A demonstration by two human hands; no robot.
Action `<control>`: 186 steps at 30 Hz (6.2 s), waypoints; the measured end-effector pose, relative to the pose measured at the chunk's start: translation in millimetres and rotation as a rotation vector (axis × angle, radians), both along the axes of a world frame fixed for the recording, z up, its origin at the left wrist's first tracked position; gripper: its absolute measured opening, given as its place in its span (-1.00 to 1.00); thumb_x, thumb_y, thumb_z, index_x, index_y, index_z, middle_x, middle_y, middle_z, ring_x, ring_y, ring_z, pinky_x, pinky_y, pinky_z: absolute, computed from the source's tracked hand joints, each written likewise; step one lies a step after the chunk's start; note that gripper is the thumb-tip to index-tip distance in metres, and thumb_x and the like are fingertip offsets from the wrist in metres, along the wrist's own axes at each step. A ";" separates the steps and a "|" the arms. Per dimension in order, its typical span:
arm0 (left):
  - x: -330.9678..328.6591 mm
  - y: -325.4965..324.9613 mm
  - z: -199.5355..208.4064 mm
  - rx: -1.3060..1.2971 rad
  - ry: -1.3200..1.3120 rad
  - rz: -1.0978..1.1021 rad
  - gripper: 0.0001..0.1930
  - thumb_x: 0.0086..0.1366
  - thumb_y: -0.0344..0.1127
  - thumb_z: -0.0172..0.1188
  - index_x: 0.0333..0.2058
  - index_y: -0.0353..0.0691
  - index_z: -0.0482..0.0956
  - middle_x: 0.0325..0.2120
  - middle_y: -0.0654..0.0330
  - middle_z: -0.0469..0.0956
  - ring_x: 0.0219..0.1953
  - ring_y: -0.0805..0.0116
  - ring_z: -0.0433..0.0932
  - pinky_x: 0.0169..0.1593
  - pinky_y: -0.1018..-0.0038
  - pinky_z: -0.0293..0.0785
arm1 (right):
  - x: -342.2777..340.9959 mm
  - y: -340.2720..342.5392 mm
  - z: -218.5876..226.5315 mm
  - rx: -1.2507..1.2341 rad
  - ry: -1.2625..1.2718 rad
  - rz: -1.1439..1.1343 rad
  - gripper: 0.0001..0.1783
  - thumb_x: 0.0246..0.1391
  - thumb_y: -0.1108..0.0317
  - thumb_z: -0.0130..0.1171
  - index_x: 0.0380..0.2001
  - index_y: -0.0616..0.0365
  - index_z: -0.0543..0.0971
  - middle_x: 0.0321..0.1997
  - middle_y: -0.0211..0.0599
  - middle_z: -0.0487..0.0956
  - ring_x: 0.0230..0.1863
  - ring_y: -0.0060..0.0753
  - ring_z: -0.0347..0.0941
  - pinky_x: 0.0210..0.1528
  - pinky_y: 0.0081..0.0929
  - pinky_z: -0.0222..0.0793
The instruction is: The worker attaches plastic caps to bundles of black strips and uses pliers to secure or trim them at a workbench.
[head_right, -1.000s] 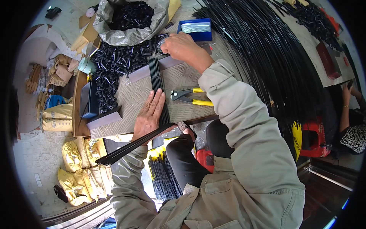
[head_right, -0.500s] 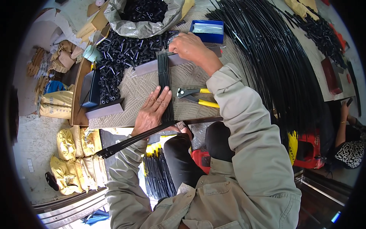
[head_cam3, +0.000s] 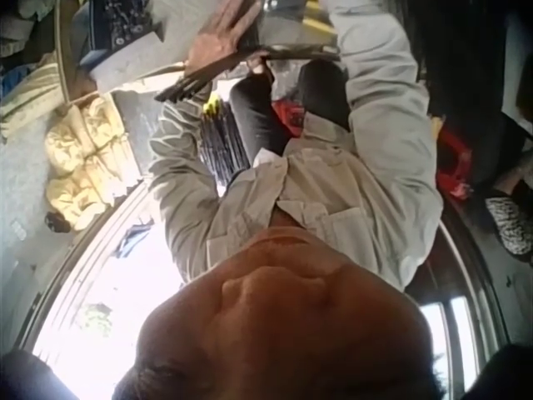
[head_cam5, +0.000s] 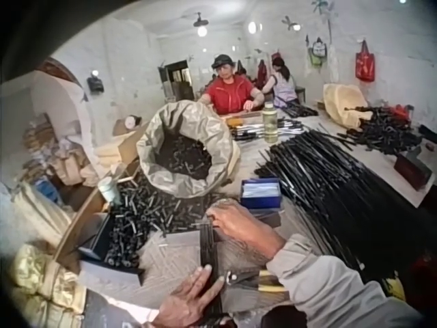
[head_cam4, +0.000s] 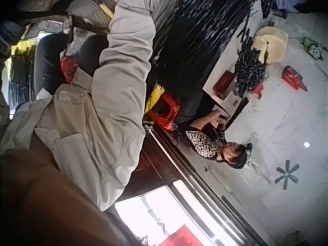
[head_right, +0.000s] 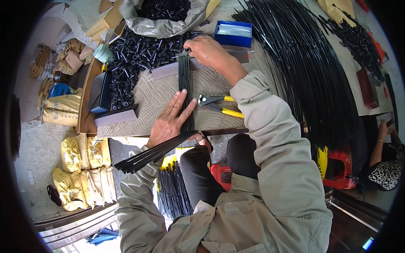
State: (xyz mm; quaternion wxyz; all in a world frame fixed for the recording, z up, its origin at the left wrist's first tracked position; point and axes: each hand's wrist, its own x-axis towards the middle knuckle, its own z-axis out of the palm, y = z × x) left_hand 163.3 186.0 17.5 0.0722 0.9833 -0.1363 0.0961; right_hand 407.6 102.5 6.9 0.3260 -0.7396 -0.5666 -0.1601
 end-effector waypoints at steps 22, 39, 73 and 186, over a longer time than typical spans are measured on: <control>-11.8 5.4 -2.5 -0.107 -0.072 -0.085 -0.10 -0.07 0.29 0.06 0.08 -0.35 0.18 0.12 0.03 0.15 0.18 0.06 0.09 0.19 0.27 0.06 | 89.3 -61.2 38.7 -0.442 -0.201 -0.560 -0.93 -0.18 0.37 0.09 -0.56 -0.03 0.56 -0.39 -0.28 0.55 -0.34 -0.20 0.48 -0.28 -0.25 0.37; -10.0 1.9 -5.3 -0.100 -0.099 -0.088 -0.09 -0.11 0.25 0.14 0.04 -0.44 0.23 0.06 -0.09 0.22 0.14 -0.06 0.15 0.17 0.21 0.07 | -13.3 -28.7 18.6 -0.188 0.057 -0.136 -0.87 -0.11 0.37 0.10 -0.41 -0.08 0.55 -0.43 -0.30 0.47 -0.33 -0.17 0.43 -0.34 -0.30 0.30; -7.0 -0.9 -5.5 -0.066 -0.102 -0.065 -0.11 -0.14 0.24 0.16 0.03 -0.39 0.26 0.05 -0.04 0.25 0.12 -0.02 0.19 0.15 0.24 0.13 | -13.3 -30.3 22.1 -0.278 0.035 -0.206 -0.86 -0.08 0.37 0.04 -0.45 -0.12 0.58 -0.44 -0.27 0.47 -0.33 -0.15 0.43 -0.35 -0.23 0.30; -7.8 4.6 -21.2 0.071 -0.152 0.067 -0.13 -0.14 -0.04 0.21 0.14 -0.26 0.08 0.18 0.16 0.05 0.23 0.21 0.01 0.21 0.35 0.01 | 100.2 -55.9 41.6 -0.518 0.036 -0.310 -0.95 -0.23 0.47 0.10 -0.58 0.09 0.52 -0.53 -0.29 0.53 -0.46 -0.36 0.48 -0.39 -0.43 0.35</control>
